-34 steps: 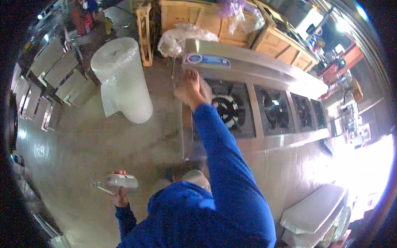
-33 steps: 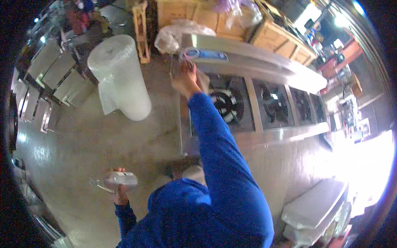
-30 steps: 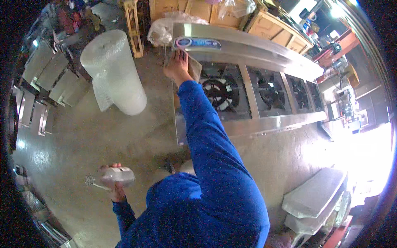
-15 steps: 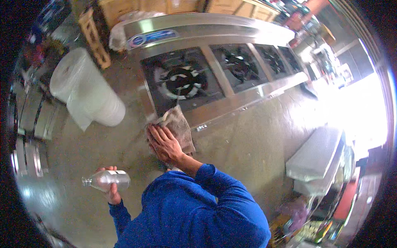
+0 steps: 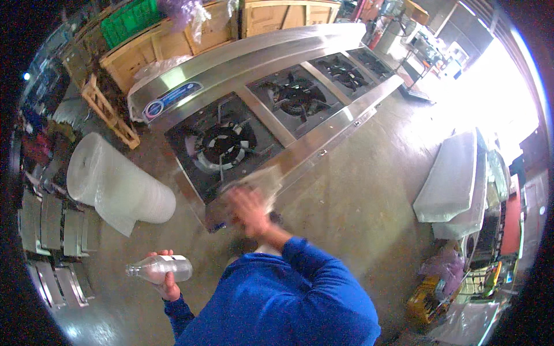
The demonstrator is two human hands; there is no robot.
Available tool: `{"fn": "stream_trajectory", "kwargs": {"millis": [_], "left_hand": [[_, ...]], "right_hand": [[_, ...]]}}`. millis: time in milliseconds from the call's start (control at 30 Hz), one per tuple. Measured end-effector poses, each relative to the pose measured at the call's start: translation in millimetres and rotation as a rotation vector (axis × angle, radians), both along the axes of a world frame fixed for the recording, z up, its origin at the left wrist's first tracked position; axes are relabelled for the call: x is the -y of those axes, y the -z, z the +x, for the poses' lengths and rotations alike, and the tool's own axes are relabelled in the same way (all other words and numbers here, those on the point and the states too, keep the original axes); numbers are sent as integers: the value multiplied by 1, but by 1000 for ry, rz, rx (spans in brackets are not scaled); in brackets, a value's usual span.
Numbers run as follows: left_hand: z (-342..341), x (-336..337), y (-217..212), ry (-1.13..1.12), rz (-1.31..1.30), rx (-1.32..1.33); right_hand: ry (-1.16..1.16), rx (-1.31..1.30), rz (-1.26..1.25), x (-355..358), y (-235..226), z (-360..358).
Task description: The person cleans a stainless steel commercial gas range in a warehouse. They spray liquid from a clear bottle onto the surface and wipe it with a cloth, working on the front panel, sides, and top surface around the burners.
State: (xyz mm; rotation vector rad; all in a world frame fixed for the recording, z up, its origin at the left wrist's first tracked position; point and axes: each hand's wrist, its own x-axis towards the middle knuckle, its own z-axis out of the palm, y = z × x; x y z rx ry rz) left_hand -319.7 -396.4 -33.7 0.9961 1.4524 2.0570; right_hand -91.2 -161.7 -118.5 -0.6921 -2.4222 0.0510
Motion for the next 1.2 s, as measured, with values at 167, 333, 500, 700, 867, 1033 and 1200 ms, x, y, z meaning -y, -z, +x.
{"fn": "stream_trajectory", "kwargs": {"millis": [167,333,500,700,867,1033,1200], "left_hand": [[5,-13,-32,115,-3,-39],[23,-40,-55,107,21,-13],[32,-62,-67,160,55,46],[18,-67,-60,242,32,2],[9,-50,-52,193,-13,13],[8,-45,-50,149,6,-8],[10,-47,-49,119,10,25]], "right_hand": [[-311,-223,-305,35,-38,-25],[-188,-1433,-1528,-31,-123,45],[-422,-1705,-1772,-50,-155,53],[342,-1360,-1337,-59,-120,24],[671,-668,-698,-41,-105,36],[667,-152,-457,-4,-98,29],[534,-124,-520,7,-82,25]]}}
